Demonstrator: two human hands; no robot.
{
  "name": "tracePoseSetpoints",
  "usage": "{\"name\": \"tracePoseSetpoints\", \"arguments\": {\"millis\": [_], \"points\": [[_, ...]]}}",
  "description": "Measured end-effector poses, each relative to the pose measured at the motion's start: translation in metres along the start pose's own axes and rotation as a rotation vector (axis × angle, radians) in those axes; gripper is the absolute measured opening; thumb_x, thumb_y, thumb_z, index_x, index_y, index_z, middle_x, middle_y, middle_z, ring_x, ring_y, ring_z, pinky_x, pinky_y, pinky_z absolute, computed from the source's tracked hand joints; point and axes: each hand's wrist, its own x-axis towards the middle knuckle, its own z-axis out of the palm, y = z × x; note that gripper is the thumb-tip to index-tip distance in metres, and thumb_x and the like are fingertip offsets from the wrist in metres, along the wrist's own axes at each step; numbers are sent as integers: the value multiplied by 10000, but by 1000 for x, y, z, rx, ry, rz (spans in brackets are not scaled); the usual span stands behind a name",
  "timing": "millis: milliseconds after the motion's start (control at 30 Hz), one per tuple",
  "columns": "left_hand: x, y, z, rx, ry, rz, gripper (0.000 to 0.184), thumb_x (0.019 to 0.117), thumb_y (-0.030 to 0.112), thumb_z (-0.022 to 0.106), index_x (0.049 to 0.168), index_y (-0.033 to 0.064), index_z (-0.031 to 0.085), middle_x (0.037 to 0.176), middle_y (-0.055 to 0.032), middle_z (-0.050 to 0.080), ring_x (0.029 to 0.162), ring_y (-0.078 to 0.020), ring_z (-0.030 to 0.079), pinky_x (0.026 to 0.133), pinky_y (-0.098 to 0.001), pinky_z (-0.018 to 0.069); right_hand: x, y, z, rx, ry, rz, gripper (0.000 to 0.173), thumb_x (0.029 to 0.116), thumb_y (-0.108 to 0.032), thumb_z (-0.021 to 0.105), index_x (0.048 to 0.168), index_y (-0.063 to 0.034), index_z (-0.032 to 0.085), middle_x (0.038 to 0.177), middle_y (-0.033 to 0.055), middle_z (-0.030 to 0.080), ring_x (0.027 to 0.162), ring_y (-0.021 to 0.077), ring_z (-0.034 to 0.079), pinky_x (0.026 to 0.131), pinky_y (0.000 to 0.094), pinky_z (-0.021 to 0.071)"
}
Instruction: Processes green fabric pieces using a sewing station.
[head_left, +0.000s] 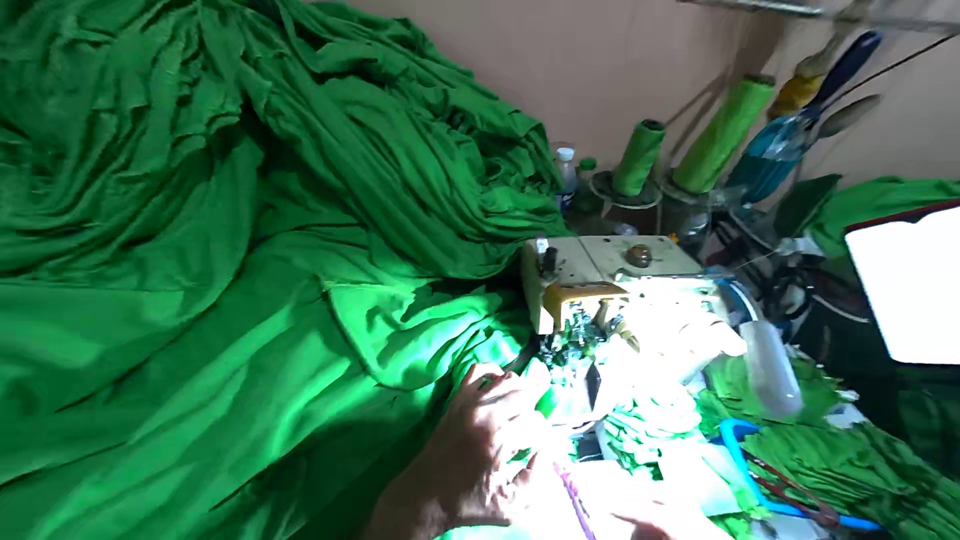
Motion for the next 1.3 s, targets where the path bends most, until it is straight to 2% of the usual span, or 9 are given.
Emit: {"name": "tracePoseSetpoints", "arguments": {"millis": [167, 333, 467, 600, 700, 800, 967, 1100, 1300], "points": [[1, 1, 0, -13, -20, -21, 314, 924, 292, 522, 650, 140, 547, 685, -52, 580, 801, -213, 600, 946, -369, 388, 60, 22, 22, 3, 158, -150, 247, 999, -82, 580, 1204, 25, 667, 1093, 147, 671, 784, 9, 579, 674, 111, 478], [4, 3, 1, -10, -13, -2, 292, 901, 234, 536, 629, 130, 522, 642, -46, 519, 746, -223, 571, 894, -377, 392, 89, 36, 30, -44, 96, -144, 272, 950, -55, 573, 1185, 16, 691, 1147, 160, 644, 826, 13, 591, 704, 107, 486], [5, 2, 1, -7, -22, -8, 280, 901, 227, 541, 637, 133, 527, 638, -44, 519, 736, -217, 570, 891, -375, 393, 95, 41, 22, 59, -41, -180, 138, 969, -107, 595, 1005, -19, 695, 1067, 90, 648, 866, -10, 573, 728, 84, 463], [3, -7, 2, -34, -5, -52, 287, 891, 262, 575, 650, 106, 579, 689, -71, 610, 799, -220, 623, 919, -388, 417, 91, 49, 16, 210, -141, -192, 207, 1039, -221, 588, 1018, -22, 642, 1045, 52, 654, 863, -30, 571, 729, 94, 468], [11, 1, -2, -113, 2, -66, 278, 907, 228, 575, 674, 77, 599, 711, -95, 635, 805, -219, 635, 929, -367, 429, 88, 46, 20, 209, -99, -181, 179, 1014, -169, 598, 1053, -3, 651, 963, 47, 625, 766, -35, 531, 679, 91, 448], [29, 27, -5, 55, -51, -18, 205, 848, 214, 573, 681, 106, 622, 676, -55, 612, 743, -219, 619, 904, -408, 415, 85, 34, 24, 318, -82, -148, 108, 965, -69, 574, 998, -10, 659, 877, -16, 631, 745, -82, 555, 676, 75, 475], [23, 18, -4, 105, -152, -82, 333, 905, 357, 531, 752, 105, 687, 729, -57, 651, 778, -222, 646, 914, -456, 429, 58, 29, 34, 432, -13, -9, 123, 998, -162, 617, 985, -43, 647, 716, -72, 589, 547, -81, 508, 511, 91, 465], [16, -4, 1, 13, -248, -92, 349, 926, 325, 510, 785, 72, 705, 807, -90, 702, 869, -245, 671, 980, -444, 443, 43, 28, 46, 480, 109, 88, 96, 944, -99, 649, 994, -19, 666, 761, -82, 623, 576, -82, 518, 534, 107, 477], [26, -23, -1, -19, -255, -75, 258, 933, 184, 522, 861, 41, 724, 886, -107, 721, 931, -245, 687, 886, -411, 509, 44, 44, 53, 430, 163, 43, 111, 953, -145, 656, 957, -34, 664, 794, -61, 629, 628, -78, 537, 587, 106, 488]]}}
